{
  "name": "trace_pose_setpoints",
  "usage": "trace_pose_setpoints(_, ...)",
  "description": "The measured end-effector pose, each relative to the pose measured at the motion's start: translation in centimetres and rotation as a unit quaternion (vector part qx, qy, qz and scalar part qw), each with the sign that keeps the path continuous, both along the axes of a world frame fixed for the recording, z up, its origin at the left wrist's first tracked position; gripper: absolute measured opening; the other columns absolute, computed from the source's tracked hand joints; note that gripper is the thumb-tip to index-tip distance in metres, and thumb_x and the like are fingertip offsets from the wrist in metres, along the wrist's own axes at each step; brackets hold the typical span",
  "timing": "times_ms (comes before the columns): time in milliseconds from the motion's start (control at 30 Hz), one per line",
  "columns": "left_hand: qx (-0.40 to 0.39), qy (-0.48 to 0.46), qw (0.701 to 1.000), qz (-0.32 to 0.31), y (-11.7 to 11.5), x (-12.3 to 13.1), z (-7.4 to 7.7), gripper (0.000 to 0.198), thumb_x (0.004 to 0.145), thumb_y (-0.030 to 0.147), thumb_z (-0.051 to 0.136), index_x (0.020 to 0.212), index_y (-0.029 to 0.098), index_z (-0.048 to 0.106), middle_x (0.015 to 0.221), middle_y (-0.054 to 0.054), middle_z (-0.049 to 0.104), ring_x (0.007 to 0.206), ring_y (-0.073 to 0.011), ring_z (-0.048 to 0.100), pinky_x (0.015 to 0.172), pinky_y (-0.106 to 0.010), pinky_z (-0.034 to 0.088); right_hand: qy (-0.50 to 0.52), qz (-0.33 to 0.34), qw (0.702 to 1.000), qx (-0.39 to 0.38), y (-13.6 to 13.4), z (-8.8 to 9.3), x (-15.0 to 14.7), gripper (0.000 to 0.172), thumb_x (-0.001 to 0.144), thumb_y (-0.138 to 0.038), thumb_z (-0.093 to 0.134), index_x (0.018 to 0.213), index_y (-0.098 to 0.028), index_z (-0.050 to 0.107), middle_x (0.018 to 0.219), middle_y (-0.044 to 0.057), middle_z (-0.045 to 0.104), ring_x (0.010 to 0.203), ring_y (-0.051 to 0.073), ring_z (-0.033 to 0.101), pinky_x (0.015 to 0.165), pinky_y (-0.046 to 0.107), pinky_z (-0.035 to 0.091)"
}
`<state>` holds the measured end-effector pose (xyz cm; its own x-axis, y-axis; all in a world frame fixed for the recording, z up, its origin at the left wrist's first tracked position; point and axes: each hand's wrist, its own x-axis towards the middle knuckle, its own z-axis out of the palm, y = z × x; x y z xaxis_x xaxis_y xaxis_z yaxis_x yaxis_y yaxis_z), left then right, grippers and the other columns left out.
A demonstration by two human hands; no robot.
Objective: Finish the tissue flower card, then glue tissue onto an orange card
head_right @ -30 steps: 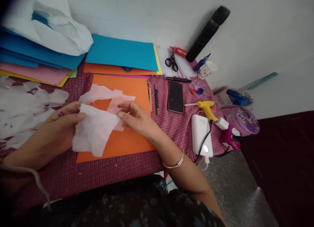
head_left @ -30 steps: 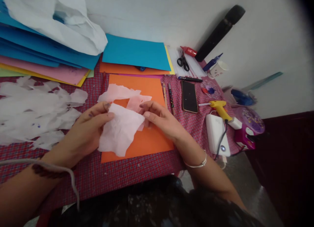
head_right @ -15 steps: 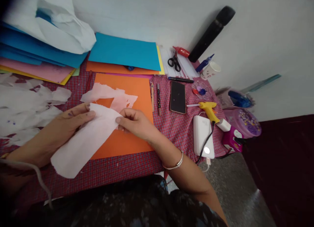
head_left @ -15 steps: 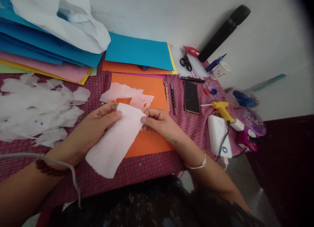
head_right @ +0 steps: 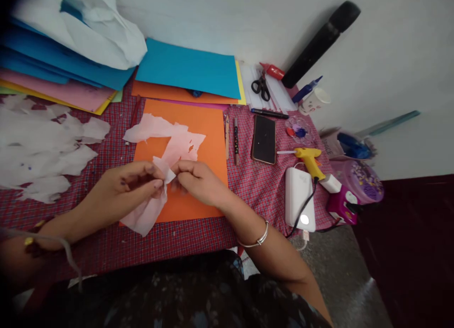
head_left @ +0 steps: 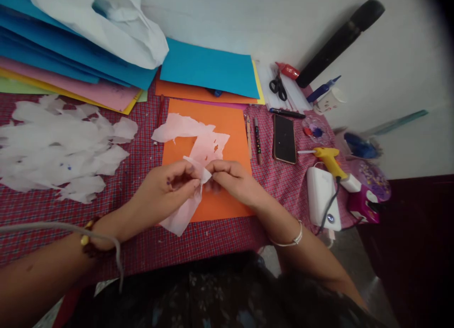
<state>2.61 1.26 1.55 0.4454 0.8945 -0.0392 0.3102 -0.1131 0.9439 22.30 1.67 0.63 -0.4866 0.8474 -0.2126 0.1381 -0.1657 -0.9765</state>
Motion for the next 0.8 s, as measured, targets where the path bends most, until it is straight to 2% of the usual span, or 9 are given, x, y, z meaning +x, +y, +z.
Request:
trace_pose_setpoints(67, -0.058, -0.045, 0.997, 0.011, 0.19, 0.16, -0.22, 0.008, 0.082, 0.023, 0.057, 0.075, 0.02, 0.06, 0.068, 0.002, 0.063, 0.063, -0.0132, 0.061, 0.059, -0.025, 0.047, 0.006, 0.003, 1.0, 0.005, -0.03, -0.22, -0.03, 0.01, 0.08, -0.018, 0.049, 0.078, -0.021, 0.059, 0.072, -0.001, 0.061, 0.066, 0.012, 0.053, 0.064, 0.028, 0.044)
trace_pose_setpoints(133, -0.076, -0.05, 0.996, 0.014, 0.29, 0.12, -0.3, 0.009, 0.081, 0.023, 0.058, 0.072, 0.02, 0.06, 0.066, 0.002, 0.063, 0.063, -0.013, 0.062, 0.06, -0.024, 0.048, 0.003, -0.003, 1.0, 0.014, -0.09, -0.53, -0.14, 0.004, 0.08, -0.021, 0.055, 0.077, -0.02, 0.058, 0.071, -0.002, 0.057, 0.066, 0.012, 0.05, 0.063, 0.027, 0.041)
trace_pose_setpoints(433, -0.075, 0.004, 0.997, -0.003, 0.26, -0.09, -0.28, 0.017, 0.081, 0.029, 0.056, 0.068, 0.019, 0.06, 0.063, 0.003, 0.06, 0.062, -0.0128, 0.059, 0.061, -0.025, 0.046, 0.028, -0.036, 0.999, 0.03, -0.3, -0.78, -0.56, 0.025, 0.079, -0.036, 0.073, 0.073, -0.019, 0.056, 0.067, -0.006, 0.051, 0.062, 0.009, 0.042, 0.059, 0.026, 0.037)
trace_pose_setpoints(633, -0.081, -0.001, 0.997, 0.01, 0.17, 0.23, 0.36, 0.013, 0.076, 0.028, 0.06, 0.067, 0.018, 0.06, 0.062, 0.003, 0.06, 0.061, -0.0121, 0.058, 0.058, -0.024, 0.046, 0.021, -0.046, 0.997, 0.051, -0.42, -0.7, -0.57, 0.02, 0.08, -0.031, 0.069, 0.073, -0.019, 0.054, 0.066, -0.006, 0.049, 0.06, 0.008, 0.041, 0.056, 0.025, 0.033)
trace_pose_setpoints(800, -0.062, -0.01, 0.998, 0.023, 0.11, 0.46, 0.29, 0.012, 0.074, 0.026, 0.06, 0.065, 0.018, 0.059, 0.061, 0.003, 0.058, 0.059, -0.011, 0.058, 0.057, -0.022, 0.045, 0.014, -0.048, 0.997, 0.061, -0.44, -0.69, -0.65, 0.016, 0.08, -0.028, 0.066, 0.073, -0.019, 0.054, 0.066, -0.006, 0.049, 0.06, 0.008, 0.041, 0.056, 0.025, 0.033)
